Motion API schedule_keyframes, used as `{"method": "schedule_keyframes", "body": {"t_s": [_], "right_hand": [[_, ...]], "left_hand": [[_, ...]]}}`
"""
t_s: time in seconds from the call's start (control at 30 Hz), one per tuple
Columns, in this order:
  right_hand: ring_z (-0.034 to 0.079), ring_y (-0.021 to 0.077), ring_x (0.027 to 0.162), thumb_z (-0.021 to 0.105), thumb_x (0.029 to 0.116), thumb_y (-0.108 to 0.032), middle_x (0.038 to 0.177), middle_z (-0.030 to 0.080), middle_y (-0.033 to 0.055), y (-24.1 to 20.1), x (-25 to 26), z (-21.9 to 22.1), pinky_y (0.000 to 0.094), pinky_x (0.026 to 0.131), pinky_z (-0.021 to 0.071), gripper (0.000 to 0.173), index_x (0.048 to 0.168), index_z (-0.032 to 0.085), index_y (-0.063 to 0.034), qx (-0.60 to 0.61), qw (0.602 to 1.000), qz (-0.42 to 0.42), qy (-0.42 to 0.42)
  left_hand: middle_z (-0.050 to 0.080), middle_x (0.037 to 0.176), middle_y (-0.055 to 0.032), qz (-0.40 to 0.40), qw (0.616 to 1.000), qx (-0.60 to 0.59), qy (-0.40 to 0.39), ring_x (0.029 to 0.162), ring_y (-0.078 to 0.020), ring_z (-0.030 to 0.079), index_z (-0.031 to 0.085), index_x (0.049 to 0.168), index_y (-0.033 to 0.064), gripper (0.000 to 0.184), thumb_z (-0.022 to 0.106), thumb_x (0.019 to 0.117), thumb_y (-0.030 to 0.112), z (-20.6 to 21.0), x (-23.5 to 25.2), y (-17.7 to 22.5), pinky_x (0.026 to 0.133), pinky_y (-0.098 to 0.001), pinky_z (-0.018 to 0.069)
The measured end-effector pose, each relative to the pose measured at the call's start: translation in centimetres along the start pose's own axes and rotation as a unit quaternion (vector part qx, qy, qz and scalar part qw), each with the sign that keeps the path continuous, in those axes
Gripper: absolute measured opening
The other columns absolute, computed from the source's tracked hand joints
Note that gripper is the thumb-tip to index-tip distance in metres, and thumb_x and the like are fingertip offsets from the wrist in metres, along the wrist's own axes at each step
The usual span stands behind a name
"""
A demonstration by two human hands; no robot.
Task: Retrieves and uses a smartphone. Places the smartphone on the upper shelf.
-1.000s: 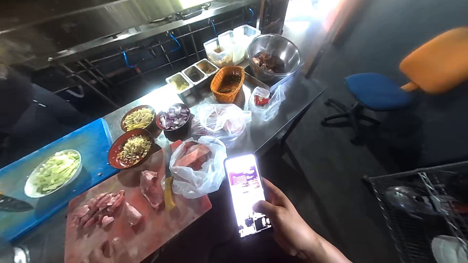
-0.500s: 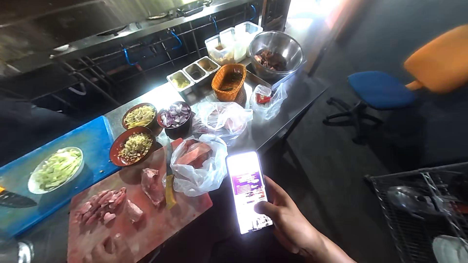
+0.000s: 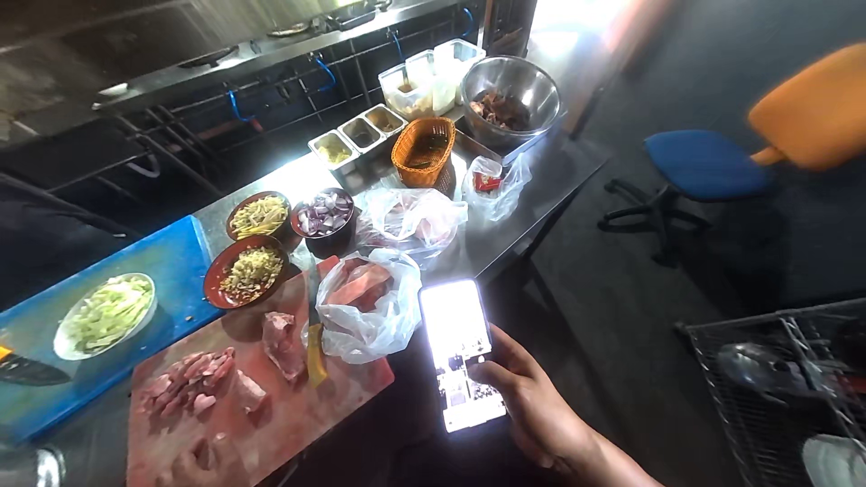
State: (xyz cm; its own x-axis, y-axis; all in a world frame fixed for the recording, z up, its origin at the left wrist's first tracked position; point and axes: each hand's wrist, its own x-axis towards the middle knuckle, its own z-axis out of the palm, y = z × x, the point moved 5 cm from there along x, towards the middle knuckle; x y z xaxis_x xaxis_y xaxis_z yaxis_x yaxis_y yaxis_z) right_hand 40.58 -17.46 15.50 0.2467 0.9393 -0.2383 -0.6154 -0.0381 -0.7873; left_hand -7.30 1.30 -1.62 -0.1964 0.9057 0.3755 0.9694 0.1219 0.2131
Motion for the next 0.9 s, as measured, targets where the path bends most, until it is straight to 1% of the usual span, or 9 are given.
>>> {"method": "schedule_keyframes", "body": {"t_s": [0.07,0.17,0.3,0.43,0.47,0.57,0.67,0.8,0.9], "right_hand": [[0.073,0.0192,0.098,0.050,0.0974,0.003,0.113,0.071,0.0121,-0.1,0.0,0.0,0.0376,0.088,0.0624,0.041,0.138,0.048,0.0004,0.007,1.000,0.002,0.003],[0.073,0.0209,0.098,0.051,0.0996,-0.002,0.114,0.070,0.0132,-0.2,-0.1,0.1,0.0395,0.089,0.0626,0.038,0.138,0.049,0.0001,0.010,1.000,0.005,0.003],[0.073,0.0196,0.097,0.049,0.1003,-0.004,0.112,0.071,0.0120,-0.4,0.0,0.2,0.0382,0.088,0.0624,0.036,0.136,0.050,-0.0003,0.010,1.000,0.006,0.008],[0.073,0.0194,0.098,0.048,0.1010,-0.007,0.111,0.071,0.0117,-0.4,0.0,0.3,0.0380,0.088,0.0624,0.036,0.137,0.051,-0.0012,0.009,1.000,0.006,0.010],[0.073,0.0195,0.098,0.048,0.1009,-0.007,0.112,0.071,0.0116,-0.4,0.0,0.3,0.0380,0.088,0.0623,0.036,0.137,0.052,-0.0012,0.007,1.000,0.006,0.011],[0.073,0.0190,0.098,0.049,0.1009,-0.007,0.112,0.071,0.0109,-0.4,-0.1,0.2,0.0377,0.088,0.0624,0.036,0.136,0.051,-0.0011,0.001,1.000,0.006,0.013],[0.073,0.0194,0.098,0.049,0.0989,-0.003,0.112,0.071,0.0116,-0.5,-0.1,0.2,0.0382,0.088,0.0624,0.038,0.137,0.050,-0.0001,0.003,1.000,0.004,0.010],[0.072,0.0182,0.099,0.051,0.0915,0.008,0.114,0.070,0.0117,-0.3,-0.1,0.0,0.0365,0.088,0.0618,0.047,0.138,0.048,0.0007,-0.011,1.000,-0.006,0.000],[0.073,0.0186,0.097,0.049,0.0977,0.002,0.111,0.071,0.0121,-0.4,0.0,0.0,0.0370,0.088,0.0623,0.039,0.136,0.049,0.0007,-0.006,1.000,0.000,0.018]], "left_hand": [[0.071,0.122,-0.0196,0.012,0.999,0.014,0.037,0.122,-0.0356,0.064,0.071,0.119,0.0030,0.049,0.055,0.1003,0.045,1.2,0.1,-1.4,0.112,-0.0431,0.0447],[0.066,0.128,-0.0249,-0.001,1.000,0.009,-0.013,0.126,-0.0408,0.060,0.069,0.123,-0.0003,0.049,0.053,0.1007,0.040,-0.4,-0.1,0.4,0.112,-0.0506,0.0425],[0.067,0.126,-0.0249,-0.002,1.000,0.000,-0.018,0.124,-0.0402,0.061,0.069,0.121,-0.0009,0.047,0.053,0.1010,0.038,-1.3,-0.1,1.5,0.110,-0.0511,0.0441],[0.072,0.120,-0.0126,0.013,0.998,0.036,0.050,0.120,-0.0277,0.065,0.073,0.118,0.0106,0.043,0.056,0.1013,0.047,2.2,0.1,-2.6,0.109,-0.0379,0.0457],[0.072,0.120,-0.0124,0.014,0.998,0.033,0.053,0.121,-0.0279,0.065,0.073,0.118,0.0106,0.044,0.056,0.1011,0.048,2.4,0.1,-2.9,0.110,-0.0377,0.0452],[0.071,0.122,-0.0187,0.019,0.999,0.005,0.036,0.123,-0.0368,0.063,0.072,0.121,0.0046,0.049,0.056,0.1006,0.047,1.7,0.1,-2.2,0.113,-0.0446,0.0433],[0.067,0.126,-0.0228,0.006,1.000,-0.021,0.008,0.125,-0.0373,0.061,0.067,0.124,-0.0009,0.057,0.050,0.1013,0.048,1.2,-0.1,-1.6,0.114,-0.0454,0.0418],[0.068,0.123,-0.0224,0.005,1.000,0.009,-0.007,0.122,-0.0384,0.062,0.070,0.121,0.0011,0.051,0.052,0.1004,0.044,-0.3,-0.1,0.1,0.109,-0.0490,0.0447],[0.067,0.125,-0.0244,-0.002,1.000,0.008,-0.026,0.124,-0.0404,0.061,0.069,0.122,-0.0004,0.050,0.052,0.1005,0.041,-0.8,-0.1,0.9,0.110,-0.0520,0.0439]]}}
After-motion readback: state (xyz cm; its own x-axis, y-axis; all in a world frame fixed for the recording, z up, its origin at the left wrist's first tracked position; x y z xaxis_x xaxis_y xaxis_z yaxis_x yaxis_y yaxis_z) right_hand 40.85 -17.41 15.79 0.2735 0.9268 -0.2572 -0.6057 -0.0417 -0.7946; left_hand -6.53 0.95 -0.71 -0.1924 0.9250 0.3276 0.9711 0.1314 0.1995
